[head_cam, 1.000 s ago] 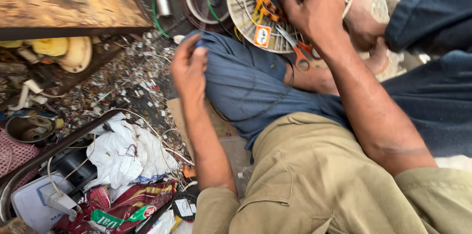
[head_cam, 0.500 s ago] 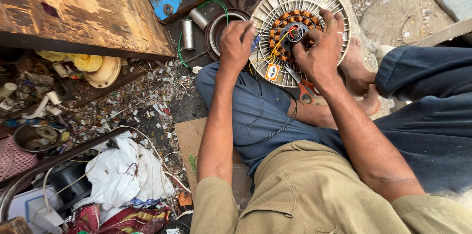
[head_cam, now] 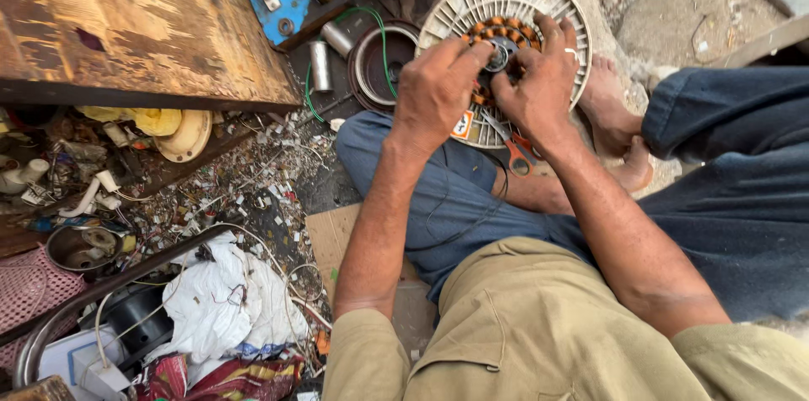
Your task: The person sits on the floor and repairs an electrical motor stator. They strip the insulation from wires, connect them to the stator coils, and use a screwdriver to secure the connections. The person also uses scissors to cut the wires.
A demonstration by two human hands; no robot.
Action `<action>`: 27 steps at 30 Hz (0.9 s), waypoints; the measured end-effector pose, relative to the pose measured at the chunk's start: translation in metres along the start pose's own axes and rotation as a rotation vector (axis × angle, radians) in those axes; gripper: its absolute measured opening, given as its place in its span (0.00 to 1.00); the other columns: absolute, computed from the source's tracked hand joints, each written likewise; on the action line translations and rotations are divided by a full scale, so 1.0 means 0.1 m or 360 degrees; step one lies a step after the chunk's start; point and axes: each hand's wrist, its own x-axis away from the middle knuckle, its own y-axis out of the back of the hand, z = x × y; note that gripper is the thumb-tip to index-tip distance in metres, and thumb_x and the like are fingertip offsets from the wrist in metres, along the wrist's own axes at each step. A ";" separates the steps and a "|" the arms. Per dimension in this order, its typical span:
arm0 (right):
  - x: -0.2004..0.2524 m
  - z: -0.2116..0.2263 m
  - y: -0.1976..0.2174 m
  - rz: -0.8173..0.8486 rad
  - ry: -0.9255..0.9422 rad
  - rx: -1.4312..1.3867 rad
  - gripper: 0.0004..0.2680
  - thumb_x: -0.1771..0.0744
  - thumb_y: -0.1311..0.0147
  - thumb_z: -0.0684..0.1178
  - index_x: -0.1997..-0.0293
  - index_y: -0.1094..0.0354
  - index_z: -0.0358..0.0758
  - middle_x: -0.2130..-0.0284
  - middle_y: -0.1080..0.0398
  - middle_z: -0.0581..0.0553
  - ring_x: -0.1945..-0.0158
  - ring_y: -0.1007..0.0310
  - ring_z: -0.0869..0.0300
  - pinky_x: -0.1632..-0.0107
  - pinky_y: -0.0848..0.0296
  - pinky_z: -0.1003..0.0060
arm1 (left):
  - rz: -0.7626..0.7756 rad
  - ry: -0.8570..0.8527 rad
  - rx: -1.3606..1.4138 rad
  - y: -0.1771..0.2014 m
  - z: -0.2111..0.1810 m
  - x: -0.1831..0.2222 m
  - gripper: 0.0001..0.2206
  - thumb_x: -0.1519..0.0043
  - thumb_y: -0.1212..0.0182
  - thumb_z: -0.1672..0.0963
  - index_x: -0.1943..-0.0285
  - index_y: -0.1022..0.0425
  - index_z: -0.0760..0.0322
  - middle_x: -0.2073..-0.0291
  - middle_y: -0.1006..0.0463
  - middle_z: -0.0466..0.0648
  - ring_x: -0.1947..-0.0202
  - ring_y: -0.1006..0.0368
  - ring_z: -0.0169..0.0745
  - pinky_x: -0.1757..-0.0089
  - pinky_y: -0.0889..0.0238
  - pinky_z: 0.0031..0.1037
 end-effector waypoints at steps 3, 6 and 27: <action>0.02 0.02 0.00 0.0028 -0.0029 -0.0014 0.05 0.38 0.38 0.46 0.68 0.24 0.34 0.31 0.43 0.27 0.26 0.57 0.28 0.31 0.48 0.33 | -0.0118 -0.0101 -0.0071 0.08 -0.01 0.07 0.12 0.39 0.36 0.63 0.47 0.21 0.67 0.64 0.25 0.50 0.62 0.25 0.46 0.60 0.29 0.34; 0.00 0.03 0.01 0.0043 -0.0057 -0.0013 0.05 0.38 0.39 0.45 0.68 0.24 0.35 0.31 0.43 0.27 0.26 0.57 0.28 0.32 0.49 0.32 | -0.0145 -0.0169 -0.0078 0.14 -0.05 0.01 0.11 0.39 0.37 0.63 0.47 0.22 0.67 0.62 0.24 0.50 0.61 0.25 0.46 0.58 0.29 0.33; -0.03 0.02 0.01 0.0067 -0.0069 -0.0033 0.05 0.38 0.39 0.45 0.68 0.23 0.33 0.32 0.44 0.25 0.27 0.56 0.26 0.33 0.49 0.30 | 0.0084 -0.0195 -0.0391 0.07 -0.23 -0.29 0.02 0.40 0.41 0.62 0.62 0.28 0.69 0.63 0.29 0.52 0.60 0.29 0.48 0.57 0.32 0.40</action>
